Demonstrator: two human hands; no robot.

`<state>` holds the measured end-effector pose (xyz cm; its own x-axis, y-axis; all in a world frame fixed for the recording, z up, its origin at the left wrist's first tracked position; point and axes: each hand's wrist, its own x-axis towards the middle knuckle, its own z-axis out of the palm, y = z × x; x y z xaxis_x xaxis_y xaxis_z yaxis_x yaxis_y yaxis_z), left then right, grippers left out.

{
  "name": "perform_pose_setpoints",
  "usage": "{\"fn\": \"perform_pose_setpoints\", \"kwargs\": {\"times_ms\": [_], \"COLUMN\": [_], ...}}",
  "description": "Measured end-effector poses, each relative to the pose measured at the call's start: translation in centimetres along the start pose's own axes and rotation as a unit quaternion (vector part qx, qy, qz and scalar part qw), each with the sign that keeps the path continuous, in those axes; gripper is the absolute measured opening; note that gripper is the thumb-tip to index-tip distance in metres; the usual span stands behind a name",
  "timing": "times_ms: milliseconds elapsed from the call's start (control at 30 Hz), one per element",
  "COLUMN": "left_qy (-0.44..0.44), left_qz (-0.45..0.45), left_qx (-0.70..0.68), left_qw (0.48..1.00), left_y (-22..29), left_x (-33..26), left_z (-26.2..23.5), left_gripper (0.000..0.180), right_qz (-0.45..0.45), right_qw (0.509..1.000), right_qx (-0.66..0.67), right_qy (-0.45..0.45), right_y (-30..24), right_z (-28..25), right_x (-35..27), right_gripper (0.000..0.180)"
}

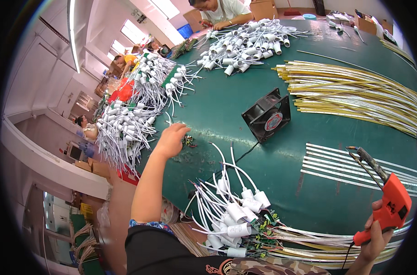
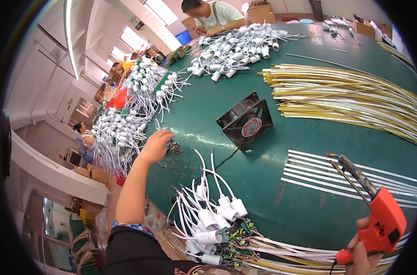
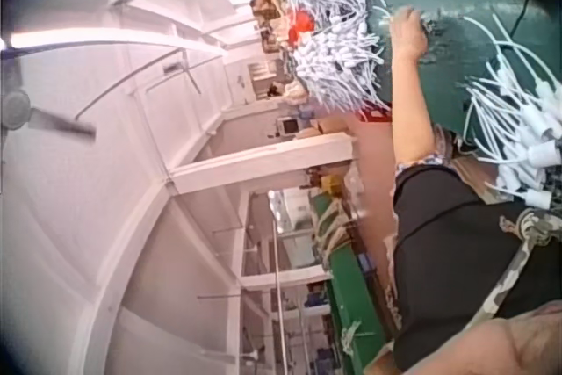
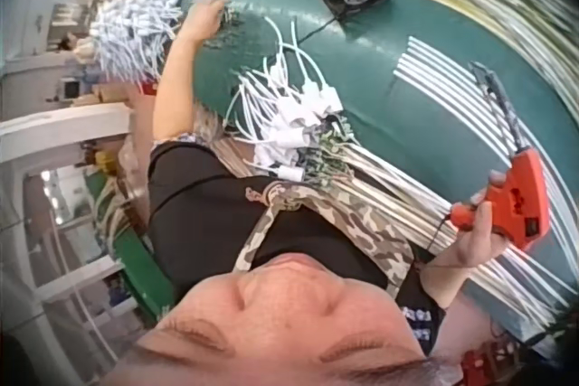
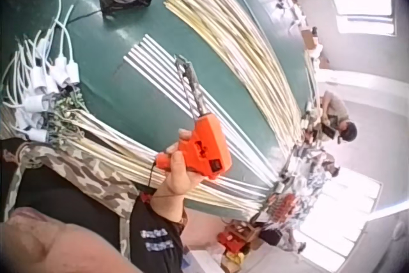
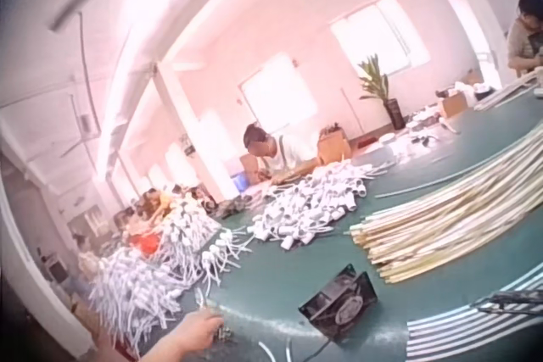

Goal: The person lines up LED light strips on a workbench by hand and solders wire connections from power drivers onto the strips using a soldering gun.

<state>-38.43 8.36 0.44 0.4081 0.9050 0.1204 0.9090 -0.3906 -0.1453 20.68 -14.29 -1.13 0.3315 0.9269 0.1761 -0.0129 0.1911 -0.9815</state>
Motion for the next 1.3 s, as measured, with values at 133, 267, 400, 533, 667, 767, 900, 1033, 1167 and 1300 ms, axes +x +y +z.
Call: {"fn": "perform_pose_setpoints", "kwargs": {"times_ms": [133,267,400,533,667,767,900,1033,1167,1300], "left_qy": [-0.061,-0.041,0.043,0.129,0.04,-0.08,-0.213,-0.264,-0.345,-0.357], "left_qz": [-0.025,-0.029,-0.074,-0.085,0.048,0.102,0.116,0.162,0.091,0.078], "left_qx": [0.03,0.015,-0.17,-0.299,-0.466,-0.597,-0.716,-0.715,-0.744,-0.733], "left_qw": [0.997,0.999,0.982,0.942,0.882,0.792,0.654,0.627,0.565,0.574], "left_y": [0.4,-0.3,1.6,7.7,17.4,23.7,30.3,34.2,35.7,36.2], "left_x": [0.4,-0.1,0.2,1.4,3.2,3.7,5.6,6.8,7.2,7.3], "left_z": [1.2,0.7,-3.1,-8.7,-10.3,-9.4,-8.0,-7.0,-7.2,-6.3], "left_gripper": [0.036,0.034,0.029,0.027,0.03,0.033,0.036,0.036,0.039,0.045], "right_qz": [0.023,0.023,0.007,-0.035,0.081,0.141,0.111,0.153,0.071,0.024], "right_qw": [1.0,1.0,1.0,0.991,0.986,0.981,0.986,0.982,0.989,0.992], "right_qx": [0.0,0.017,0.024,0.127,0.147,0.1,0.061,0.042,0.023,-0.027], "right_qy": [0.003,0.001,0.011,0.017,-0.008,-0.085,-0.11,-0.106,-0.129,-0.118], "right_y": [0.7,0.7,0.4,0.1,-0.9,-2.2,-2.0,-2.2,-1.2,0.6], "right_z": [-0.9,-0.3,0.6,0.6,1.3,3.8,5.7,5.9,5.8,5.7], "right_x": [-0.1,0.1,0.4,0.6,0.2,1.3,2.0,2.2,1.4,1.4], "right_gripper": [0.049,0.05,0.049,0.045,0.039,0.041,0.065,0.058,0.069,0.07]}}
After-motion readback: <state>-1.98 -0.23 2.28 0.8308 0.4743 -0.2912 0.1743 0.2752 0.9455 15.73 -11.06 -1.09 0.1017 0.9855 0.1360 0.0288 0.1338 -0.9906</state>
